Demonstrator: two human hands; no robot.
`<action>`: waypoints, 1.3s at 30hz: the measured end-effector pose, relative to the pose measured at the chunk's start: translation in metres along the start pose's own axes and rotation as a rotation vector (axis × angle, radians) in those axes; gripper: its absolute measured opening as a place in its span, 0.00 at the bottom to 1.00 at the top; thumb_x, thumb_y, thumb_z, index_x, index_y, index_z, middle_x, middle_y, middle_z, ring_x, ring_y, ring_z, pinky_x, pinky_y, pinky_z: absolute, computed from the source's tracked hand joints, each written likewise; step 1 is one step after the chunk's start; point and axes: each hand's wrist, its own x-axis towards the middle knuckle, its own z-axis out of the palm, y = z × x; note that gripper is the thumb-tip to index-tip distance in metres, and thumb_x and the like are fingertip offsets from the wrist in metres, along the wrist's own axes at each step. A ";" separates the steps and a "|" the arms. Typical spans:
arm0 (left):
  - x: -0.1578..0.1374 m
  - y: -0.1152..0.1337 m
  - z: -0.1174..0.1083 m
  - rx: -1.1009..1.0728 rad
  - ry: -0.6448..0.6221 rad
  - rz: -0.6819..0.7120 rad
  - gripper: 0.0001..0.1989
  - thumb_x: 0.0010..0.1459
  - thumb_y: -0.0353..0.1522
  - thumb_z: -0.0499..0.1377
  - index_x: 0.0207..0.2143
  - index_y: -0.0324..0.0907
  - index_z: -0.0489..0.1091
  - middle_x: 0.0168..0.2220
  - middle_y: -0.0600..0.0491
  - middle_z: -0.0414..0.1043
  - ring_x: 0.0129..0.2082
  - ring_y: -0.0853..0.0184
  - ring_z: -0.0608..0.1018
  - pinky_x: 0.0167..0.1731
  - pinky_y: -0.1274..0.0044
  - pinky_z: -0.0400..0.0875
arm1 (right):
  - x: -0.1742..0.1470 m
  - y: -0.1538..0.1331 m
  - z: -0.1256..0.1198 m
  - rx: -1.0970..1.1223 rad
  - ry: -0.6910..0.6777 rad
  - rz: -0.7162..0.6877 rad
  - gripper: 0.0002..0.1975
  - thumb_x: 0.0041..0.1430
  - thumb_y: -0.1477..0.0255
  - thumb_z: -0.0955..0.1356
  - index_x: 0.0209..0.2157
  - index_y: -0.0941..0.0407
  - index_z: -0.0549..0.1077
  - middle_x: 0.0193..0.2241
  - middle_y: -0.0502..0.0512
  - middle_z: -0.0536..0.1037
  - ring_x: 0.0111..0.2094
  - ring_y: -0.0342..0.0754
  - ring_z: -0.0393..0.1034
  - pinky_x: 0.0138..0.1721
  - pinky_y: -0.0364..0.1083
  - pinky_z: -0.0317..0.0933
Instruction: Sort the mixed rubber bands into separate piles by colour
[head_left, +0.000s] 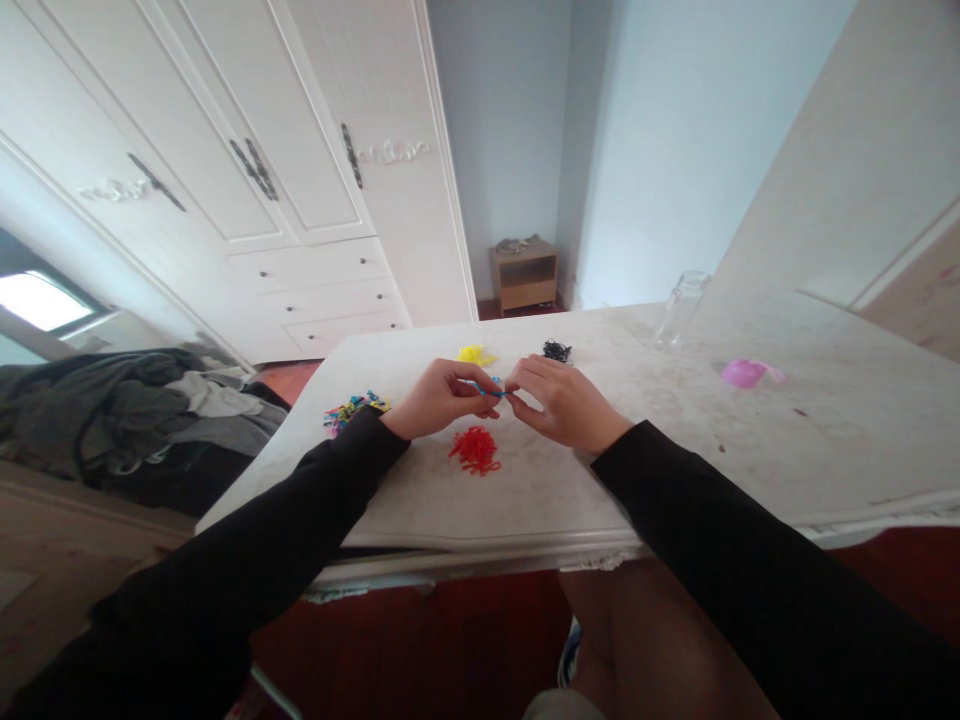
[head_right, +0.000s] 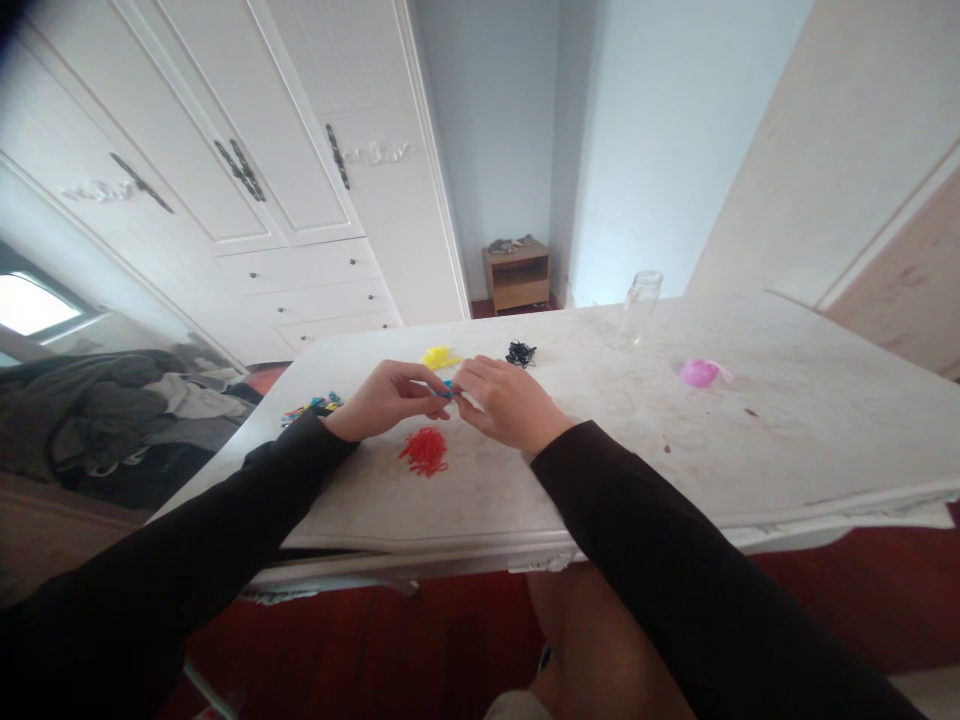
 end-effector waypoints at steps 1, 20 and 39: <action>0.000 0.000 -0.001 0.006 0.003 -0.004 0.16 0.50 0.39 0.73 0.33 0.36 0.77 0.26 0.50 0.80 0.28 0.63 0.85 0.30 0.78 0.82 | -0.001 0.004 -0.002 0.013 0.017 0.018 0.04 0.64 0.77 0.65 0.35 0.55 0.70 0.33 0.57 0.76 0.37 0.52 0.69 0.41 0.50 0.63; 0.003 -0.005 -0.013 0.196 0.127 0.171 0.19 0.53 0.38 0.71 0.45 0.38 0.77 0.42 0.45 0.82 0.27 0.69 0.82 0.24 0.80 0.77 | -0.005 0.030 -0.016 0.123 0.159 0.159 0.04 0.62 0.74 0.70 0.31 0.54 0.76 0.31 0.55 0.77 0.38 0.52 0.69 0.42 0.51 0.62; 0.005 -0.009 -0.008 0.378 0.081 0.151 0.15 0.59 0.42 0.67 0.33 0.38 0.75 0.31 0.50 0.77 0.22 0.70 0.80 0.21 0.81 0.72 | -0.001 0.013 -0.001 0.204 0.077 0.146 0.02 0.65 0.73 0.69 0.40 0.54 0.74 0.34 0.53 0.75 0.37 0.50 0.67 0.41 0.49 0.61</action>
